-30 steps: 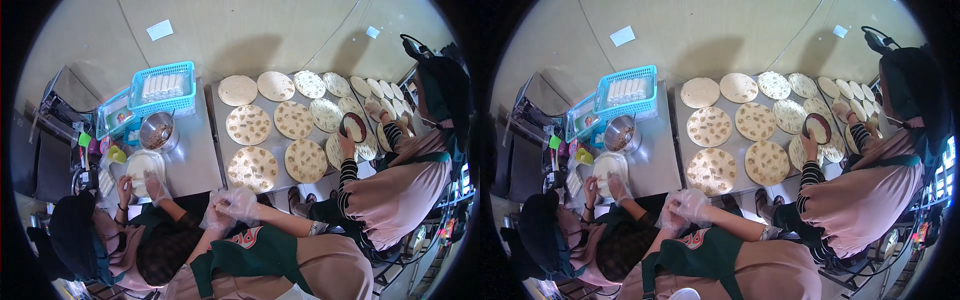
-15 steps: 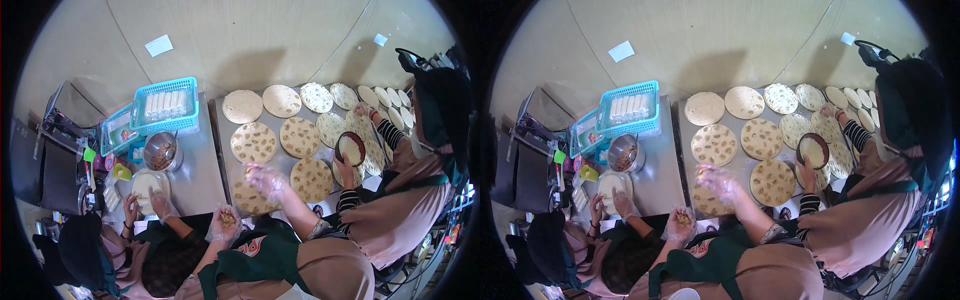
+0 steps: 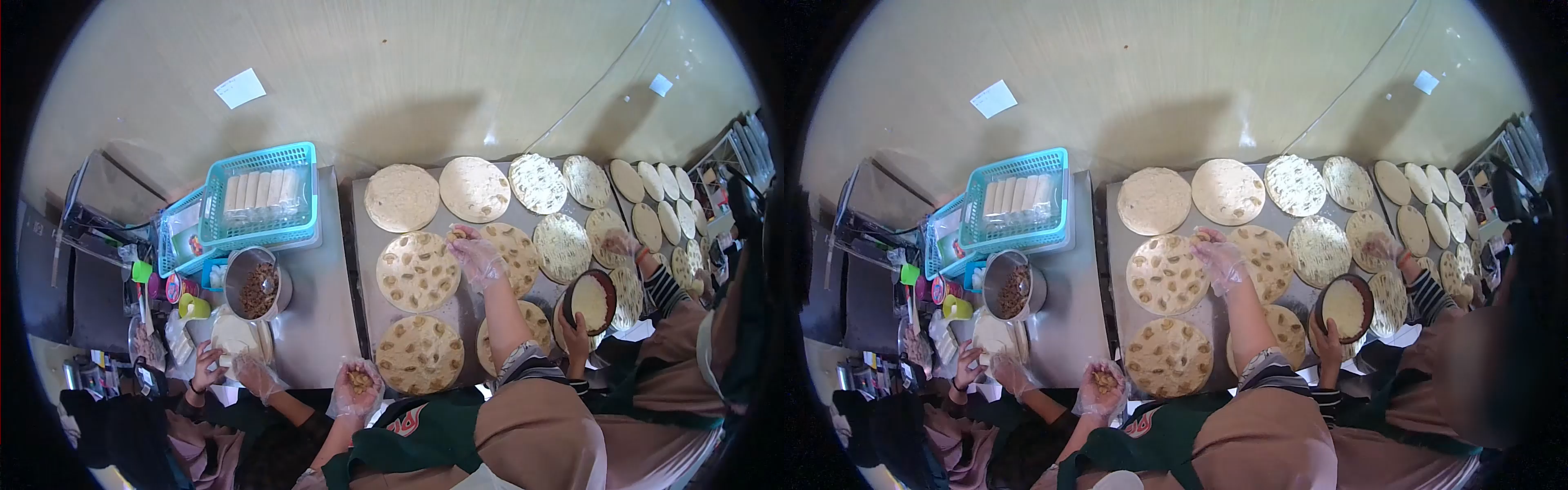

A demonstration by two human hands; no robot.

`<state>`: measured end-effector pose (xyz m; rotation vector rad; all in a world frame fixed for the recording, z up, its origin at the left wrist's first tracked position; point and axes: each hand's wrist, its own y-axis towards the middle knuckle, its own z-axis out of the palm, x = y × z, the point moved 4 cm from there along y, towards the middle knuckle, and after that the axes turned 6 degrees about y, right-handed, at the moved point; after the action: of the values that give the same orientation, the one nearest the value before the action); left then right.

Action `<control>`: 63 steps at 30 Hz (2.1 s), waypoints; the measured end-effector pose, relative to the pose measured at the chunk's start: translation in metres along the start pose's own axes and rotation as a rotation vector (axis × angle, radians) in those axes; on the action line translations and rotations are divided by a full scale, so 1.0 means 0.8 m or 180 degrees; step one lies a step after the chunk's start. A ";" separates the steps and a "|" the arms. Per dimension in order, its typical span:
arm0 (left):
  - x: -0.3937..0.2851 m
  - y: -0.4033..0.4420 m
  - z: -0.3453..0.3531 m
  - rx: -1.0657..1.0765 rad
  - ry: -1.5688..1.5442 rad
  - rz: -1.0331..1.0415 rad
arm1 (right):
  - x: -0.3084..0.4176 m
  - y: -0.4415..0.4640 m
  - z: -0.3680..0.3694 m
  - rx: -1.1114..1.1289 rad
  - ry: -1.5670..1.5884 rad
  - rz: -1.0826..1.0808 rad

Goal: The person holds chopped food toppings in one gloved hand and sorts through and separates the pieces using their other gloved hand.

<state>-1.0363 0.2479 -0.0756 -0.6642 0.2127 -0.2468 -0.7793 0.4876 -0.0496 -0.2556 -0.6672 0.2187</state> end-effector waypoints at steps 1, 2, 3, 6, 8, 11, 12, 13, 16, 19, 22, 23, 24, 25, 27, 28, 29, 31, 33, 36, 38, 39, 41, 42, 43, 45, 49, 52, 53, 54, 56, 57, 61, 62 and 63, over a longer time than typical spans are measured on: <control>-0.001 0.008 -0.001 0.0075 0.0083 0.0047 | -0.002 0.002 0.002 -0.0009 0.0006 0.0039; -0.002 0.014 -0.001 0.0154 0.0165 0.0092 | -0.003 0.003 0.006 0.0151 -0.0047 0.0065; -0.001 0.017 0.008 0.0129 0.0150 0.0104 | -0.004 0.003 0.013 0.0316 -0.0100 0.0087; 0.005 0.039 0.050 -0.0131 0.0261 -0.0024 | -0.025 0.002 0.033 0.0585 -0.0934 0.0526; 0.010 0.066 0.077 -0.0097 0.0315 -0.0062 | -0.034 -0.025 0.074 0.0694 -0.1443 0.0660; 0.011 0.116 0.102 0.0101 0.0546 -0.0179 | -0.070 -0.040 0.102 0.1369 -0.2938 0.0459; 0.012 0.130 0.112 0.0265 0.0720 -0.0245 | -0.080 -0.044 0.110 0.1948 -0.3918 0.0103; 0.012 0.136 0.126 0.0275 0.0728 -0.0263 | -0.078 -0.047 0.116 0.1927 -0.3923 0.0094; 0.012 0.158 0.132 0.0056 0.0713 -0.0201 | -0.073 -0.049 0.107 0.1208 -0.2410 0.1359; 0.011 0.160 0.129 0.0680 0.0589 -0.0397 | -0.032 -0.017 0.069 0.0657 -0.0440 0.0872; 0.012 0.155 0.114 0.0408 0.0333 -0.0451 | 0.023 0.038 -0.005 0.0135 -0.0564 0.0174; 0.012 0.152 0.107 0.0408 0.0343 -0.0472 | 0.046 0.059 -0.033 -0.0113 -0.0954 -0.0146; 0.009 0.149 0.098 0.0292 0.0375 -0.0415 | 0.073 0.078 -0.054 -0.0364 -0.1338 -0.0466; 0.006 0.146 0.090 0.0174 0.0410 -0.0354 | 0.101 0.094 -0.069 -0.0985 -0.2243 -0.0379; 0.002 0.137 0.084 0.0397 0.0436 -0.0406 | 0.146 0.125 -0.105 -0.1687 -0.3060 -0.0368; 0.001 0.136 0.080 0.0417 0.0303 -0.0442 | 0.155 0.146 -0.133 -0.1758 -0.2979 -0.0465; 0.001 0.133 0.079 0.0428 0.0166 -0.0475 | 0.164 0.167 -0.155 -0.1772 -0.2969 -0.0448; 0.001 0.127 0.084 0.0365 -0.0005 -0.0512 | 0.183 0.204 -0.180 -0.1757 -0.3214 -0.0747; -0.001 0.128 0.077 -0.0073 0.0126 -0.0308 | 0.191 0.234 -0.189 -0.1672 -0.3282 -0.0732; 0.004 0.127 0.082 -0.0268 0.0131 -0.0310 | 0.200 0.274 -0.192 -0.1543 -0.3973 -0.0636; 0.008 0.130 0.087 -0.0245 0.0146 -0.0316 | 0.197 0.281 -0.188 -0.1221 -0.4148 -0.0560; 0.010 0.131 0.090 -0.0210 0.0152 -0.0325 | 0.197 0.286 -0.189 -0.1218 -0.4142 -0.0545; 0.014 0.131 0.097 -0.0249 0.0116 -0.0360 | 0.197 0.301 -0.180 -0.0824 -0.4944 -0.0713; 0.016 0.132 0.099 -0.0267 0.0078 -0.0399 | 0.196 0.313 -0.185 -0.0818 -0.4938 -0.0699; 0.017 0.133 0.099 -0.0280 0.0079 -0.0394 | 0.193 0.326 -0.189 -0.0800 -0.5725 -0.0754; 0.019 0.137 0.098 -0.0273 0.0055 -0.0425 | 0.187 0.336 -0.190 -0.0769 -0.6510 -0.0808; 0.025 0.140 0.098 -0.0355 0.0120 -0.0413 | 0.194 0.324 -0.164 -0.1360 -0.7396 -0.0731; 0.030 0.140 0.099 -0.0280 0.0202 -0.0426 | 0.208 0.295 -0.161 -0.1634 -0.5747 -0.0592; 0.031 0.140 0.100 -0.0329 0.0195 -0.0425 | 0.210 0.283 -0.161 -0.1697 -0.4267 -0.0489; 0.033 0.140 0.100 -0.0376 0.0187 -0.0430 | 0.212 0.277 -0.169 -0.1706 -0.4266 -0.0492; 0.035 0.141 0.101 -0.0350 0.0162 -0.0442 | 0.208 0.266 -0.179 -0.0442 -0.0758 -0.0418; 0.037 0.141 0.102 -0.0324 0.0130 -0.0443 | 0.211 0.254 -0.173 -0.0450 -0.0761 -0.0433; 0.039 0.145 0.092 -0.0395 0.0235 -0.0463 | 0.215 0.218 -0.148 -0.0173 -0.0753 -0.0301; 0.040 0.145 0.096 -0.0327 0.0228 -0.0469 | 0.216 0.215 -0.147 -0.0140 -0.0699 -0.0300; 0.042 0.145 0.100 -0.0257 0.0224 -0.0472 | 0.216 0.214 -0.146 -0.0104 -0.0642 -0.0301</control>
<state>-0.9643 0.3728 -0.0912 -0.7530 0.2419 -0.4060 -0.5935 0.6790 -0.0895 -0.2344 -0.8812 0.1440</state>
